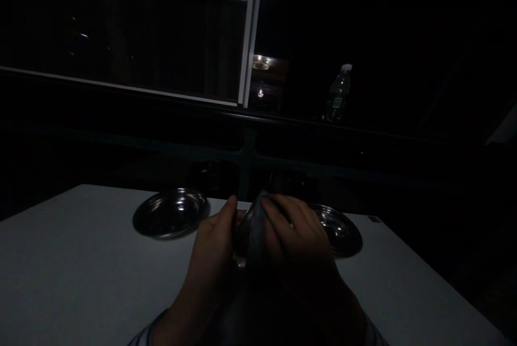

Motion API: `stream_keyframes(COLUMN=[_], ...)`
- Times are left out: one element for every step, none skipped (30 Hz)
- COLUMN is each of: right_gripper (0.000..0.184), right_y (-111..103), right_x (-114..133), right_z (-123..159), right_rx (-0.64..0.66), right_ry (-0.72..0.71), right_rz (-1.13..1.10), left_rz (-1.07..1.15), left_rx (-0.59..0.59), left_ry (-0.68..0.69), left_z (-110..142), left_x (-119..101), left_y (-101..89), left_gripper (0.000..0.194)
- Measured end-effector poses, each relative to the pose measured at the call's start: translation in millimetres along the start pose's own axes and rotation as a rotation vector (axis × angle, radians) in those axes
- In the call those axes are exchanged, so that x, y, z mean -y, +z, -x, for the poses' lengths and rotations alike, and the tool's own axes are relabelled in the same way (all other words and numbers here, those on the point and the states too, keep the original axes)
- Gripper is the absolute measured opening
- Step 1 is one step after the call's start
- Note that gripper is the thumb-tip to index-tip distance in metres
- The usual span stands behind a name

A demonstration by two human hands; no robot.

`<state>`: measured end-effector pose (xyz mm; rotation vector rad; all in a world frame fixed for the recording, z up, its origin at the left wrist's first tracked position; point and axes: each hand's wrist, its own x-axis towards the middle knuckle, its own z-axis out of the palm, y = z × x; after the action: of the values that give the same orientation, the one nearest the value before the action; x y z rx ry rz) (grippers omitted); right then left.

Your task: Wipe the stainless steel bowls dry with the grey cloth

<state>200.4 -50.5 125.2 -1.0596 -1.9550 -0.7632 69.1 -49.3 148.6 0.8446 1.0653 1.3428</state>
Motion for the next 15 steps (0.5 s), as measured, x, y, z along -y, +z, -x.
stream_keyframes(right_gripper=[0.031,0.031,0.031,0.030,0.029,0.028,0.028,0.027,0.028,0.029,0.030,0.031,0.033,0.034,0.034], right_y=[0.6,1.1,1.7,2.3,3.0,3.7,4.3,4.8,5.0,5.0,4.7,4.1,3.4,2.5,1.6], right_x=[-1.8,-2.4,-1.6,0.5,3.7,7.2,10.5,12.7,13.5,12.5,10.1,6.6,2.8,-0.6,-2.7], right_z=[0.2,0.7,1.4,2.3,3.3,4.1,4.6,4.8,4.6,4.1,3.4,2.6,1.9,1.4,1.3], right_rx=[0.005,0.021,0.045,0.066,0.080,0.080,0.071,0.053,0.038,0.021,0.003,-0.009,-0.015,-0.019,-0.018], right_ry=[0.023,0.032,0.025,-0.005,-0.040,-0.072,-0.092,-0.100,-0.092,-0.072,-0.042,-0.010,0.023,0.050,0.065], right_rz=[0.010,0.016,0.016,0.011,0.002,-0.011,-0.026,-0.038,-0.042,-0.036,-0.022,-0.006,0.007,0.017,0.023], left_rz=[0.003,0.009,0.014,0.016,0.016,0.018,0.020,0.022,0.020,0.017,0.012,0.006,0.000,-0.006,-0.009], left_rx=[0.007,0.011,0.013,0.009,0.004,-0.006,-0.015,-0.024,-0.027,-0.030,-0.031,-0.029,-0.025,-0.019,-0.009], left_ry=[-0.015,-0.025,-0.027,-0.016,0.001,0.019,0.036,0.045,0.045,0.037,0.023,0.007,-0.011,-0.030,-0.043], left_z=[0.0,-0.4,-1.3,-2.6,-4.0,-5.4,-6.3,-6.7,-6.4,-5.5,-4.1,-2.3,-0.7,0.7,1.6], left_x=[0.0,0.5,1.3,2.4,3.6,4.7,5.4,5.6,5.3,4.5,3.3,2.1,1.0,0.1,-0.3], left_y=[0.7,1.1,0.9,0.2,-0.8,-2.1,-3.3,-4.3,-4.7,-4.5,-3.8,-2.6,-1.2,0.1,1.0], left_gripper=[0.036,0.036,0.035,0.034,0.032,0.031,0.030,0.030,0.031,0.032,0.034,0.036,0.038,0.040,0.041])
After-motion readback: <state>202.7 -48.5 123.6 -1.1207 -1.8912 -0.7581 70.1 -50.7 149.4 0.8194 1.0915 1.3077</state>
